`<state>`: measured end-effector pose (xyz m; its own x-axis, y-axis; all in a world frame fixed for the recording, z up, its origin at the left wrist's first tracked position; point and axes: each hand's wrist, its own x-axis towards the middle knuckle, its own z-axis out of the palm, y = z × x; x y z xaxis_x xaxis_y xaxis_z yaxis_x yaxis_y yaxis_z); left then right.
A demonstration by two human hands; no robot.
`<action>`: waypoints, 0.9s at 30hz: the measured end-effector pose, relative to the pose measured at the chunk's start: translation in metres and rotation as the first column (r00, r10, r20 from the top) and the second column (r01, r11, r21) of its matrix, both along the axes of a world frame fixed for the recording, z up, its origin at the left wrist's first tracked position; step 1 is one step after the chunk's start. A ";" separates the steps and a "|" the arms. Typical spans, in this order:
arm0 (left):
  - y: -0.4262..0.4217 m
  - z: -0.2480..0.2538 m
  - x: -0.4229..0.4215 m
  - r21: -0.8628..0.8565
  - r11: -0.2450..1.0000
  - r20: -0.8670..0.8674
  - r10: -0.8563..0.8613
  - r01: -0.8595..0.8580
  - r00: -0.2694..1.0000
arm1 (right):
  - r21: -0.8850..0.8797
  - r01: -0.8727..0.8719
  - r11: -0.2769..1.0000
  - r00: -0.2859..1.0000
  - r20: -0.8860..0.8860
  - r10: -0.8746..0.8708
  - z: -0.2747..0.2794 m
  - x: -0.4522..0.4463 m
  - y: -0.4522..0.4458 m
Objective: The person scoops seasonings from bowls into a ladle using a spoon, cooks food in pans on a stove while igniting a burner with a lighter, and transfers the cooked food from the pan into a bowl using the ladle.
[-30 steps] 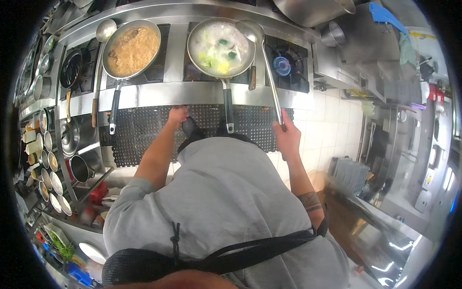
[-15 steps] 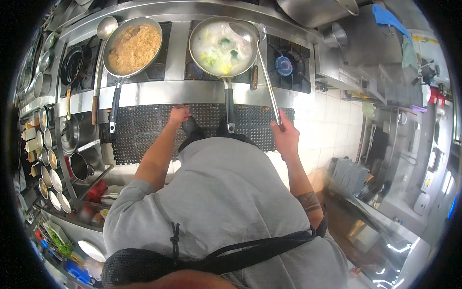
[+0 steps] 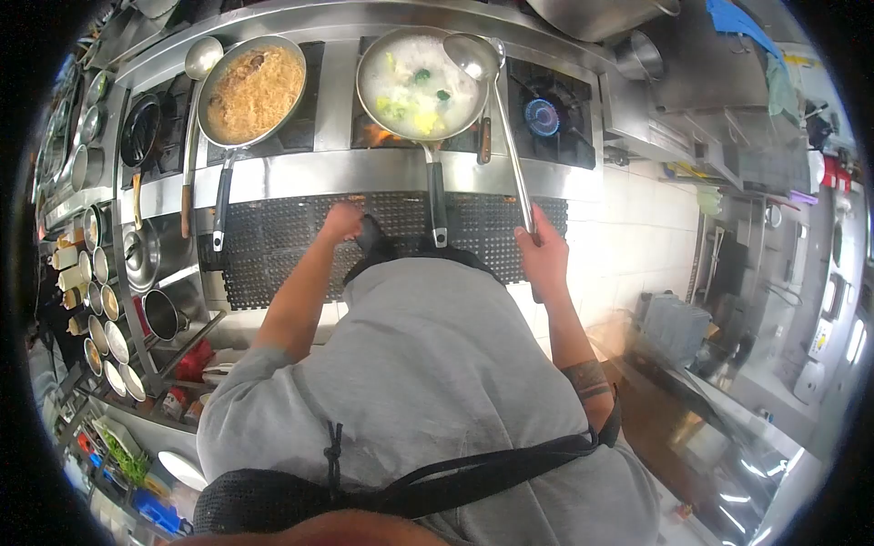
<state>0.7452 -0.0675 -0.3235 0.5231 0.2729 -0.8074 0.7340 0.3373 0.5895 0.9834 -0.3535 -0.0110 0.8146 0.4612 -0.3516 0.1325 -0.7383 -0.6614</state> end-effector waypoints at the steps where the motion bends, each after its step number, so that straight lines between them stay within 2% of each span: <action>1: 0.006 0.019 0.002 0.113 0.909 0.010 -0.404 0.401 0.915 | 0.020 0.033 0.999 0.999 -0.043 -0.032 0.000 0.000 0.002; 3: 0.015 0.180 0.010 0.078 0.944 0.231 -0.331 0.322 0.915 | 0.044 0.070 0.997 0.994 -0.090 -0.065 0.006 0.005 0.006; 4: 0.024 0.227 0.002 0.115 0.983 0.444 -0.178 0.142 0.878 | 0.036 0.073 0.997 0.985 -0.156 -0.067 0.012 0.007 0.009; 5: 0.032 0.274 -0.005 0.119 0.993 0.645 -0.066 -0.014 0.761 | 0.023 0.074 0.997 0.972 -0.227 -0.067 0.015 0.008 0.010; 6: 0.043 0.336 -0.015 0.386 0.898 0.728 -0.156 -0.211 0.667 | 0.022 0.068 0.997 0.968 -0.244 -0.061 0.015 0.008 0.007; 7: 0.041 0.411 -0.025 0.640 0.645 0.695 -0.255 -0.418 0.672 | 0.084 0.082 0.993 0.946 -0.321 -0.051 0.014 0.012 0.006; 8: 0.020 0.463 -0.023 0.571 0.352 0.821 -0.221 -0.742 0.527 | 0.147 0.098 0.984 0.918 -0.395 -0.032 0.012 0.017 0.005; 9: 0.003 0.495 -0.025 0.490 0.130 0.840 -0.336 -0.862 0.426 | 0.153 0.082 0.985 0.913 -0.407 -0.013 0.002 0.021 0.001; 11: -0.024 0.533 -0.035 0.409 -0.037 0.729 -0.587 -0.912 0.351 | 0.335 0.002 0.942 0.961 -0.260 0.090 -0.020 0.039 -0.005; 12: -0.037 0.544 -0.036 0.413 -0.076 0.687 -0.629 -0.908 0.365 | 0.174 -0.086 0.981 0.960 -0.250 0.128 -0.011 0.056 0.000; 13: -0.049 0.555 -0.035 0.418 -0.119 0.650 -0.654 -0.901 0.388 | 0.183 -0.104 0.978 0.954 -0.260 0.150 -0.006 0.070 0.005; 15: -0.068 0.568 -0.032 0.429 -0.184 0.597 -0.677 -0.884 0.430 | 0.063 -0.220 0.973 0.970 0.115 0.212 0.001 0.095 0.013; 16: -0.077 0.574 -0.028 0.428 -0.217 0.578 -0.681 -0.877 0.450 | 0.091 -0.227 0.970 0.970 0.114 0.216 0.008 0.108 0.017; 18: -0.087 0.585 -0.022 0.440 -0.271 0.546 -0.676 -0.856 0.495 | 0.028 -0.391 0.920 0.866 0.349 0.358 0.013 0.131 0.024; 21: -0.106 0.601 -0.018 0.419 -0.372 0.466 -0.695 -0.829 0.547 | -0.095 -0.615 0.783 0.632 0.534 0.561 -0.016 0.187 0.021; 23: -0.118 0.611 -0.017 0.363 -0.446 0.439 -0.692 -0.818 0.573 | -0.178 -0.623 0.761 0.603 0.510 0.613 -0.026 0.212 0.020; 27: -0.138 0.642 -0.024 0.233 -0.563 0.383 -0.697 -0.793 0.607 | -0.116 -0.643 0.757 0.600 0.538 0.592 -0.035 0.238 0.025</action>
<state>0.7215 -0.2057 0.3185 0.0577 -0.1585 0.9857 0.2092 -0.9635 -0.1672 1.2212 -0.3281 -0.0459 0.3601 0.9284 0.0913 0.8688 -0.2981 -0.3954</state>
